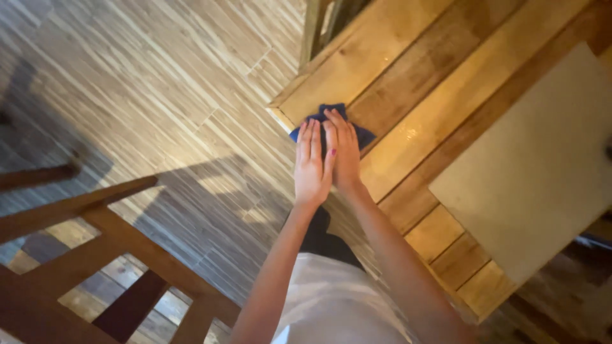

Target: Cleaning a wooden table with a spray bottle and cloth and arranging placemats.

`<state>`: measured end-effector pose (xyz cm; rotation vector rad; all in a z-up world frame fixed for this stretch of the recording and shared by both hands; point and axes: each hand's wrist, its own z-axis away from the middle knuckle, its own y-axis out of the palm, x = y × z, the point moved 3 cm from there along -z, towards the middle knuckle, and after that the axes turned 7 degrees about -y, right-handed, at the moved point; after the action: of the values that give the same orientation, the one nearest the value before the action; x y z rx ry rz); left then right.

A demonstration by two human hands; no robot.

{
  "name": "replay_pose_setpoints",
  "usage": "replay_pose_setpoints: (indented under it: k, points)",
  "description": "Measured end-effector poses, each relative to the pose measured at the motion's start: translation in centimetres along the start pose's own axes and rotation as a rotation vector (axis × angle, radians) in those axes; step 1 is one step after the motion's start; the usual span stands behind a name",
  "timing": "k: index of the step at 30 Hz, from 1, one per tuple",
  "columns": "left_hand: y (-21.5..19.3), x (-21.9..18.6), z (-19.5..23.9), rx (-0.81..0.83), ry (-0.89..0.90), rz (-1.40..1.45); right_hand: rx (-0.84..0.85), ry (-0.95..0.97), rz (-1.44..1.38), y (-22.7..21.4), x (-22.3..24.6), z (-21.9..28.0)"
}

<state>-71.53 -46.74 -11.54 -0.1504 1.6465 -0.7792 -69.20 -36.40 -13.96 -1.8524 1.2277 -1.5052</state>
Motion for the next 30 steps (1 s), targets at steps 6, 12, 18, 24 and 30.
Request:
replay_pose_setpoints:
  k: [6, 12, 18, 24, 30]
  points:
    - [0.5, 0.3, -0.6, 0.077, 0.090, -0.114, -0.014, -0.012, 0.070, 1.7, -1.8, 0.9]
    - [0.7, -0.6, -3.9, 0.136, 0.128, -0.150, -0.017, 0.003, 0.078, 1.3, -2.9, -1.4]
    - [3.6, -2.5, -12.4, 0.182, 0.174, -0.156, -0.097, -0.008, 0.039, -1.4, -7.2, -8.3]
    - [7.6, -4.6, -21.4, 0.300, 0.286, -0.100, -0.173, 0.162, 0.105, -4.0, -12.4, -14.6]
    - [11.8, -8.3, -29.4, 0.440, 0.362, -0.051, -0.183, 0.340, 0.120, -6.6, -19.1, -19.3]
